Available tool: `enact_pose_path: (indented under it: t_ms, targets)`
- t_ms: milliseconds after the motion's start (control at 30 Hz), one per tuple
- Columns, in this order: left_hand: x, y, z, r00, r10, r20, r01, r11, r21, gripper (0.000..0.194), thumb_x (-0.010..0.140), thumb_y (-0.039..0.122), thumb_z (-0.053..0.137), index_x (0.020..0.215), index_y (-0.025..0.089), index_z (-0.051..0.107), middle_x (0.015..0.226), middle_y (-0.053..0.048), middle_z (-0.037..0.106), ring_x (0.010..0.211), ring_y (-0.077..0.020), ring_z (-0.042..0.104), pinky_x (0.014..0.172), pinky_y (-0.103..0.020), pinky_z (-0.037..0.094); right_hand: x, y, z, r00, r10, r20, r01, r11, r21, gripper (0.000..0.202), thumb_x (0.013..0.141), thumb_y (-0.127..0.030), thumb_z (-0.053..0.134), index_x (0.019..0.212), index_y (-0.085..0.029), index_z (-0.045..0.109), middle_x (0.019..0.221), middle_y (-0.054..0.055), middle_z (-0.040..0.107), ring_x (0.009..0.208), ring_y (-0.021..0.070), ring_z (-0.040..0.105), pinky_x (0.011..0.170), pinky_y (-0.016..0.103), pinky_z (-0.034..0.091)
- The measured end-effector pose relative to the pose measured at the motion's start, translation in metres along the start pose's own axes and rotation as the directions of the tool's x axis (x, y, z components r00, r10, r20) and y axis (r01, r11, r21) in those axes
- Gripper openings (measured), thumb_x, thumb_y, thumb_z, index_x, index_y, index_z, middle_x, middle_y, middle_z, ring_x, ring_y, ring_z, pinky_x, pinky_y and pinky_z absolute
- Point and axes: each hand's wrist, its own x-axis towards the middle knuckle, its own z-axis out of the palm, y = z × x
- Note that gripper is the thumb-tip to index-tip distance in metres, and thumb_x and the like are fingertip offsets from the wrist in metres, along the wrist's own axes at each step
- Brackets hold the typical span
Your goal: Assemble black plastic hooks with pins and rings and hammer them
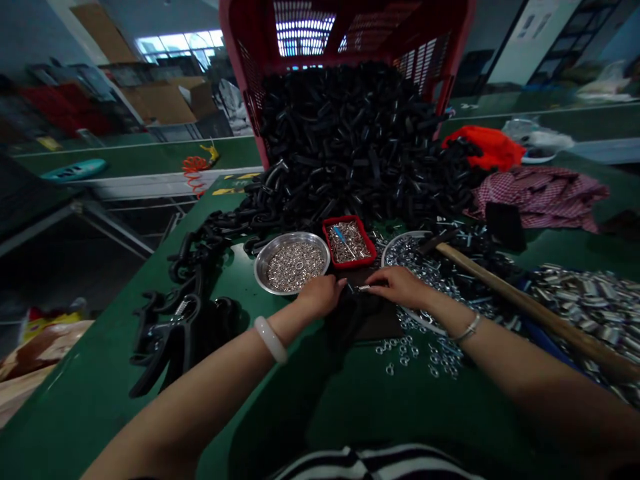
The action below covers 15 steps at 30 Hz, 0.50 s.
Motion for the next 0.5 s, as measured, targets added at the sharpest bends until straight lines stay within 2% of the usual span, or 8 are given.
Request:
enact_pose_path:
  t_ms: [100,167,233,300,367,400,500]
  targets:
    - [-0.014,-0.002,0.011,0.981,0.1,-0.165,-0.077,0.987,0.141,0.032,0.087,0.035,0.039,0.108,0.015,0.055,0.098,-0.011,0.065,0.087,-0.0227,0.062,0.073,-0.034,0.047,0.0,-0.006,0.003,1.0,0.031,-0.004,-0.031,0.983,-0.182,0.018,0.076,-0.029,0.056,0.086,-0.021,0.068,0.089,0.005,0.068,0.086,0.0201,0.061,0.075,0.031,0.044]
    - [-0.023,-0.007,0.015,0.957,0.2,-0.211,-0.169,0.973,0.154,0.033,0.085,0.033,0.045,0.114,0.017,0.051,0.107,-0.009,0.062,0.096,-0.0211,0.058,0.08,-0.032,0.046,0.004,-0.008,-0.001,0.998,0.056,0.009,-0.052,0.966,-0.252,0.016,0.074,-0.031,0.058,0.082,-0.022,0.068,0.086,0.005,0.068,0.083,0.0208,0.061,0.071,0.031,0.044]
    - [-0.028,-0.011,0.018,0.937,0.267,-0.227,-0.235,0.959,0.159,0.037,0.084,0.03,0.049,0.118,0.018,0.049,0.117,-0.008,0.057,0.104,-0.0205,0.054,0.086,-0.031,0.044,0.016,-0.007,-0.009,0.998,0.059,0.023,-0.052,0.972,-0.23,0.017,0.073,-0.034,0.059,0.08,-0.022,0.068,0.082,0.003,0.068,0.078,0.0197,0.061,0.068,0.029,0.044]
    - [-0.029,-0.014,0.019,0.936,0.274,-0.219,-0.244,0.957,0.157,0.04,0.083,0.028,0.05,0.121,0.019,0.047,0.122,-0.006,0.055,0.106,-0.0207,0.053,0.089,-0.032,0.043,0.039,-0.007,-0.019,0.996,0.073,-0.047,-0.08,0.98,-0.182,0.022,0.077,-0.035,0.053,0.085,-0.02,0.067,0.085,0.003,0.068,0.079,0.0182,0.061,0.069,0.027,0.044]
    - [-0.028,-0.015,0.02,0.943,0.26,-0.208,-0.232,0.961,0.15,0.039,0.083,0.028,0.049,0.121,0.019,0.048,0.123,-0.005,0.054,0.106,-0.021,0.054,0.089,-0.032,0.044,0.068,-0.009,-0.026,0.978,0.112,-0.174,-0.148,0.967,-0.209,0.028,0.082,-0.031,0.045,0.095,-0.017,0.066,0.095,0.007,0.068,0.088,0.0193,0.061,0.074,0.028,0.043]
    - [-0.027,-0.015,0.021,0.945,0.253,-0.207,-0.227,0.963,0.144,0.039,0.084,0.029,0.048,0.121,0.019,0.048,0.123,-0.005,0.055,0.106,-0.021,0.054,0.089,-0.032,0.044,0.083,-0.01,-0.027,0.973,0.126,-0.194,-0.172,0.954,-0.246,0.03,0.083,-0.029,0.043,0.098,-0.015,0.065,0.1,0.009,0.067,0.092,0.0211,0.06,0.077,0.029,0.042]
    - [-0.025,-0.012,0.022,0.946,0.228,-0.232,-0.202,0.971,0.128,0.042,0.085,0.031,0.046,0.125,0.017,0.045,0.126,-0.006,0.053,0.108,-0.0211,0.053,0.09,-0.033,0.044,0.121,-0.019,-0.02,0.978,0.149,-0.148,-0.186,0.942,-0.281,0.028,0.079,-0.026,0.051,0.095,-0.01,0.066,0.099,0.015,0.066,0.091,0.0242,0.06,0.076,0.03,0.042]
